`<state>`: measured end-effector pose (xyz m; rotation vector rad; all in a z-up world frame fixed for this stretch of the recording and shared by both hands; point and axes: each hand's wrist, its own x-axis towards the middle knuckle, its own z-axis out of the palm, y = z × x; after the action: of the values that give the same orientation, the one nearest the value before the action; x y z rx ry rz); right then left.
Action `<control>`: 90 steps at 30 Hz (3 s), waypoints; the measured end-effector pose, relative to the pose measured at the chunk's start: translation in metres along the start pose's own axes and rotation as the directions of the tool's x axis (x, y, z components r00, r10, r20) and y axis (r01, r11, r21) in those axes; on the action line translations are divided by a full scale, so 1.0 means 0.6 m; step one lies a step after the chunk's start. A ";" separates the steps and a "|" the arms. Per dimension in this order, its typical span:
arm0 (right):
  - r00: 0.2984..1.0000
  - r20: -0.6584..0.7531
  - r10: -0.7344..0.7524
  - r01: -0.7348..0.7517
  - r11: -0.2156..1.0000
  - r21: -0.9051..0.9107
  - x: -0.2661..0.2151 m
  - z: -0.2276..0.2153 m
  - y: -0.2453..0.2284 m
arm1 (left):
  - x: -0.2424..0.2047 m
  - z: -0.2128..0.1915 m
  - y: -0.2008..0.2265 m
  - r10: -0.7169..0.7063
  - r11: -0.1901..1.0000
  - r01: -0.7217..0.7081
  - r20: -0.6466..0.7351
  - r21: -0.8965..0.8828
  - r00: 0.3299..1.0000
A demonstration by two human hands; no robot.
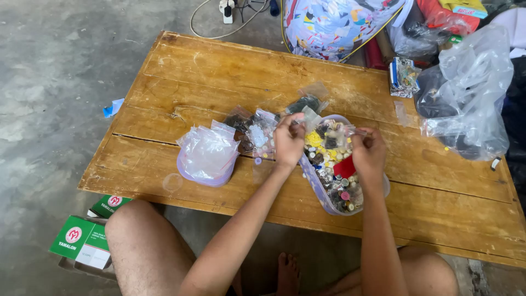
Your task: The person sorts buttons from a large plastic container into small clear plastic bags. They pick buttons of various colors and sizes from the container and place them into the bags, which are then set aside on the wooden table.
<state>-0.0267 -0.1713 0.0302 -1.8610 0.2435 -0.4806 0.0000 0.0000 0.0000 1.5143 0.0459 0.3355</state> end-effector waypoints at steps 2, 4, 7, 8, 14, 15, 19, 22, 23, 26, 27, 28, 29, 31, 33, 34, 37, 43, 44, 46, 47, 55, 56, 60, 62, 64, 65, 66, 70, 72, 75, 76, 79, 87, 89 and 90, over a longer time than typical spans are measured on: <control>0.994 0.011 0.105 -0.106 0.990 0.094 -0.002 0.005 -0.032 | 0.014 -0.012 -0.006 -0.051 0.997 0.049 -0.040 -0.054 0.998; 0.977 0.029 0.214 -0.215 0.959 0.183 -0.005 0.015 -0.056 | 0.025 -0.028 -0.014 -0.107 0.989 0.099 -0.072 -0.109 0.992; 0.967 0.064 0.248 -0.255 0.915 0.311 -0.001 0.044 -0.071 | 0.026 -0.054 -0.013 -0.059 0.997 0.070 -0.206 0.043 0.977; 0.973 0.067 0.222 -0.232 0.923 0.306 0.004 0.055 -0.069 | 0.017 -0.057 -0.006 -0.128 0.959 0.175 -0.210 0.223 0.969; 0.959 0.215 0.185 -0.250 0.909 0.334 0.015 0.178 -0.082 | 0.000 -0.074 0.054 -0.135 0.986 0.139 -0.042 0.095 0.990; 0.944 0.280 0.176 -0.275 0.888 0.368 0.021 0.205 -0.066 | 0.006 -0.072 0.040 -0.249 0.969 0.249 0.007 -0.013 0.969; 0.920 0.382 0.089 -0.138 0.985 0.102 0.010 0.228 -0.017 | 0.046 -0.092 -0.115 -0.323 0.946 0.324 -0.173 -0.027 0.930; 0.897 0.438 -0.066 0.149 0.976 -0.158 -0.008 0.184 -0.003 | 0.003 -0.103 -0.031 -0.213 0.860 0.282 -0.201 0.426 0.956; 0.910 0.395 -0.128 0.153 0.988 -0.032 -0.023 0.155 -0.022 | -0.017 -0.100 0.009 -0.149 0.812 0.217 -0.167 0.541 0.975; 0.943 0.297 -0.150 0.181 0.980 -0.083 -0.074 0.056 -0.063 | -0.051 -0.085 0.083 -0.019 0.794 0.001 0.024 0.607 1.000; 0.963 0.241 -0.119 0.182 0.949 -0.258 -0.095 0.019 -0.073 | -0.062 -0.080 0.100 0.055 0.825 -0.142 0.172 0.547 0.984; 0.962 0.246 -0.119 0.183 0.949 -0.258 -0.103 0.001 -0.064 | -0.069 -0.074 0.070 0.053 0.825 -0.137 0.166 0.548 0.985; 0.970 0.229 -0.081 0.185 0.856 -0.482 -0.110 -0.019 -0.056 | -0.074 -0.064 0.040 0.167 0.712 -0.363 0.356 0.601 0.919; 0.979 0.196 -0.055 0.176 0.714 -0.678 -0.110 -0.046 -0.018 | -0.088 -0.048 0.000 0.250 0.560 -0.577 0.543 0.594 0.801; 0.983 0.183 0.019 0.123 0.674 -0.729 -0.102 -0.057 0.044 | -0.107 -0.037 -0.025 0.373 0.459 -0.711 0.610 0.534 0.699; 0.984 0.179 0.019 0.120 0.675 -0.728 -0.095 -0.059 0.062 | -0.110 -0.038 -0.032 0.375 0.457 -0.714 0.613 0.531 0.696; 0.979 0.179 -0.095 0.198 0.645 -0.739 -0.094 -0.058 0.091 | -0.126 -0.056 -0.046 0.492 0.403 -0.772 0.595 0.491 0.635; 0.970 0.012 -0.241 0.222 0.871 -0.439 -0.103 -0.044 0.058 | -0.137 -0.074 -0.043 0.438 0.377 -0.790 0.658 0.484 0.613; 0.961 -0.030 -0.274 0.243 0.893 -0.378 -0.104 -0.047 0.054 | -0.135 -0.074 -0.049 0.427 0.383 -0.789 0.665 0.481 0.613; 0.952 -0.068 -0.299 0.262 0.910 -0.321 -0.098 -0.049 0.056 | -0.131 -0.077 -0.047 0.411 0.397 -0.783 0.670 0.479 0.618; 0.948 -0.092 -0.306 0.263 0.912 -0.316 -0.098 -0.056 0.063 | -0.134 -0.077 -0.041 0.414 0.390 -0.785 0.670 0.481 0.616; 0.947 -0.057 -0.317 0.253 0.842 -0.477 -0.168 -0.004 0.009 | -0.197 -0.073 -0.025 0.316 0.503 -0.723 0.677 0.474 0.664; 0.946 -0.078 -0.314 0.246 0.855 -0.456 -0.173 0.003 0.009 | -0.201 -0.074 -0.020 0.307 0.522 -0.701 0.660 0.486 0.686; 0.932 -0.144 -0.334 0.244 0.868 -0.432 -0.182 0.013 0.002 | -0.206 -0.074 -0.019 0.284 0.569 -0.654 0.628 0.498 0.725; 0.929 -0.151 -0.339 0.246 0.867 -0.434 -0.182 0.011 0.008 | -0.209 -0.072 -0.017 0.273 0.576 -0.643 0.622 0.505 0.733; 0.922 -0.162 -0.352 0.254 0.863 -0.436 -0.177 0.009 0.017 | -0.209 -0.066 -0.016 0.272 0.581 -0.637 0.616 0.507 0.739; 0.924 -0.165 -0.345 0.240 0.859 -0.452 -0.175 0.011 0.025 | -0.209 -0.067 -0.018 0.272 0.583 -0.634 0.613 0.508 0.742; 0.926 -0.169 -0.338 0.227 0.854 -0.467 -0.173 0.013 0.032 | -0.208 -0.066 -0.020 0.272 0.585 -0.631 0.610 0.509 0.744; 0.935 -0.158 -0.317 0.201 0.842 -0.500 -0.149 0.025 0.067 | -0.201 -0.068 -0.027 0.261 0.574 -0.622 0.601 0.532 0.755; 0.959 -0.119 -0.256 0.159 0.839 -0.521 -0.148 0.018 0.058 | -0.203 -0.069 -0.026 0.249 0.563 -0.638 0.628 0.526 0.737; 0.998 0.062 0.032 0.014 0.781 -0.625 -0.113 -0.014 0.008 | -0.210 -0.068 0.010 0.130 0.532 -0.616 0.663 0.580 0.737; 0.998 0.056 0.016 0.022 0.786 -0.618 -0.080 -0.017 -0.007 | -0.190 -0.071 0.017 0.146 0.523 -0.626 0.663 0.579 0.735; 0.915 0.363 0.176 0.175 0.639 -0.750 -0.041 -0.048 -0.049 | -0.177 -0.084 0.039 -0.001 0.541 -0.652 0.776 0.530 0.630; 0.662 0.722 0.204 0.027 0.955 -0.295 0.010 -0.013 -0.134 | -0.067 -0.096 0.195 -0.196 0.975 0.095 0.574 0.201 0.795; 0.665 0.721 0.196 -0.045 0.974 -0.223 0.008 -0.013 -0.144 | -0.052 -0.081 0.184 -0.207 0.976 0.136 0.549 0.169 0.809; 0.664 0.727 0.176 -0.105 0.984 -0.142 0.005 -0.012 -0.153 | -0.047 -0.077 0.181 -0.215 0.976 0.169 0.512 0.136 0.832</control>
<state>-0.0333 -0.1480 0.1189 -1.9512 -0.1515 0.4298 -0.0581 0.0400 0.0986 1.6265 -0.2232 -0.2559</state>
